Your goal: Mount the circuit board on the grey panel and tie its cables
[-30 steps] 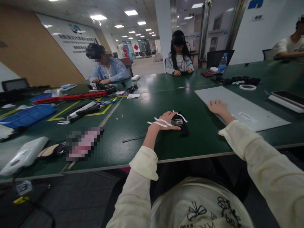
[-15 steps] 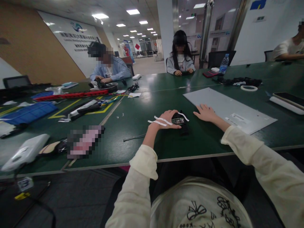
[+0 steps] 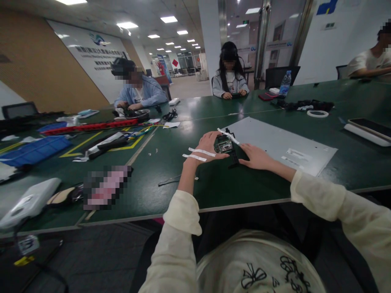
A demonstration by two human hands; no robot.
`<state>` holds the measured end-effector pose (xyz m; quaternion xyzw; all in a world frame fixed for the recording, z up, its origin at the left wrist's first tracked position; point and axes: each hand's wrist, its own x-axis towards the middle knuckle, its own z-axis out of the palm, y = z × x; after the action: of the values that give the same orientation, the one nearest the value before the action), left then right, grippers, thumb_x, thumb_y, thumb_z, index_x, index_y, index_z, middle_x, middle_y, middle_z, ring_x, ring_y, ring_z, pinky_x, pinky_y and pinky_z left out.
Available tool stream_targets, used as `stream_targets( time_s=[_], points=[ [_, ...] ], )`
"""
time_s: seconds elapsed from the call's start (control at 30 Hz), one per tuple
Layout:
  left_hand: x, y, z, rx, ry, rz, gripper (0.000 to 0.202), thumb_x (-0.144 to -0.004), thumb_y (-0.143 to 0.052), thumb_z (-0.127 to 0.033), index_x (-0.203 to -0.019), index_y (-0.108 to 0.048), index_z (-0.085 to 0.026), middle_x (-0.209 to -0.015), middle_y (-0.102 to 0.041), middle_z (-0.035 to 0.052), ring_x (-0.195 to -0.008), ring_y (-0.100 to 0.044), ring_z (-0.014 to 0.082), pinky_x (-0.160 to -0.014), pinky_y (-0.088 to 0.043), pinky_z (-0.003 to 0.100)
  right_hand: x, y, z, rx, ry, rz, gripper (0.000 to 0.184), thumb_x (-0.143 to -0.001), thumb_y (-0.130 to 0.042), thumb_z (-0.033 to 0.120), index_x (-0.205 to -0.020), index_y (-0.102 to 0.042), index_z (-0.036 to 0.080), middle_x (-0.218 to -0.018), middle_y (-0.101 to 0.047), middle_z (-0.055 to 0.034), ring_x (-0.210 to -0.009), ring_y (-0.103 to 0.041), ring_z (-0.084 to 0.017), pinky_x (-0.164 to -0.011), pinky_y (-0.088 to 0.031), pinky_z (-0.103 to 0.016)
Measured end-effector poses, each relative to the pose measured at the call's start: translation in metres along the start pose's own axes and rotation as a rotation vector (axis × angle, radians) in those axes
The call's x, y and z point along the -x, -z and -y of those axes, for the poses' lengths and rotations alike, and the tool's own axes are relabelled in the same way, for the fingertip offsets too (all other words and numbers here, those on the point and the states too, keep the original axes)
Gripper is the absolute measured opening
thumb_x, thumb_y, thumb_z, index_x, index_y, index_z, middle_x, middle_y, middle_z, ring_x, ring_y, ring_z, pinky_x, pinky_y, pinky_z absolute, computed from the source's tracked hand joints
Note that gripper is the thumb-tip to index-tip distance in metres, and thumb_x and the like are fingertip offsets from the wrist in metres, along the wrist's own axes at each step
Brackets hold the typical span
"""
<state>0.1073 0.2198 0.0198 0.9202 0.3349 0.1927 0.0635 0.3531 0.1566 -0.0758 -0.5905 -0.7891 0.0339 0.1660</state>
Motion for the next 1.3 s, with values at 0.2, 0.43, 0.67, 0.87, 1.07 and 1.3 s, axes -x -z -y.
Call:
stream_targets(
  time_s=[0.2,0.43,0.67,0.87,1.07,1.3],
  points=[
    [-0.005,0.011,-0.003,-0.015,-0.021,-0.003,0.083,-0.061,-0.076,-0.055,-0.130,-0.044,-0.020,-0.133,-0.048,0.0131,-0.130,-0.040,0.0339,-0.110,-0.032,0.050,0.033,0.010,0.047,-0.138,0.296,-0.001,0.086,-0.084,-0.047,0.071,-0.147,-0.039,0.013,-0.152,-0.036,-0.0141,-0.141,-0.032,-0.033,-0.115,-0.029,-0.050],
    [-0.008,0.022,-0.019,-0.029,-0.074,-0.002,0.082,-0.061,-0.075,-0.058,-0.127,-0.044,-0.020,-0.133,-0.047,0.0124,-0.129,-0.040,0.0326,-0.111,-0.031,0.048,0.061,0.020,0.079,-0.240,0.497,0.116,0.088,-0.083,-0.056,0.065,-0.151,-0.031,0.015,-0.153,-0.034,-0.0146,-0.140,-0.034,-0.028,-0.116,-0.028,-0.046],
    [-0.008,0.013,-0.033,-0.047,-0.117,0.056,0.078,-0.064,-0.074,-0.060,-0.126,-0.045,-0.022,-0.133,-0.048,0.0120,-0.129,-0.040,0.0320,-0.109,-0.032,0.048,0.077,0.029,0.097,-0.323,0.717,0.152,0.067,-0.090,-0.057,0.047,-0.148,-0.038,0.019,-0.148,-0.043,-0.0110,-0.135,-0.042,-0.022,-0.112,-0.034,-0.041],
    [-0.005,-0.024,-0.027,-0.061,-0.109,0.164,0.086,-0.063,-0.072,-0.063,-0.132,-0.042,-0.022,-0.136,-0.046,0.0139,-0.131,-0.039,0.0344,-0.110,-0.031,0.049,0.092,0.036,0.089,-0.246,0.909,-0.128,0.041,-0.093,-0.049,0.025,-0.132,-0.057,0.016,-0.126,-0.064,-0.0110,-0.122,-0.056,-0.020,-0.103,-0.047,-0.037],
    [-0.004,-0.043,-0.024,-0.062,-0.076,0.235,0.089,-0.061,-0.070,-0.069,-0.133,-0.042,-0.023,-0.138,-0.046,0.0129,-0.132,-0.040,0.0346,-0.110,-0.031,0.047,0.100,0.054,0.035,-0.178,0.528,-0.236,0.038,-0.096,-0.043,0.027,-0.132,-0.057,0.026,-0.130,-0.061,-0.0063,-0.122,-0.056,-0.021,-0.106,-0.046,-0.042],
    [0.000,-0.051,-0.018,-0.010,-0.040,0.291,0.097,-0.063,-0.065,-0.074,-0.140,-0.036,-0.023,-0.141,-0.046,0.0148,-0.131,-0.043,0.0342,-0.107,-0.035,0.048,0.081,0.031,-0.029,0.081,-0.115,-0.083,0.050,-0.098,-0.029,0.040,-0.144,-0.043,0.026,-0.150,-0.040,-0.0077,-0.141,-0.032,-0.030,-0.113,-0.030,-0.057]
  ],
)
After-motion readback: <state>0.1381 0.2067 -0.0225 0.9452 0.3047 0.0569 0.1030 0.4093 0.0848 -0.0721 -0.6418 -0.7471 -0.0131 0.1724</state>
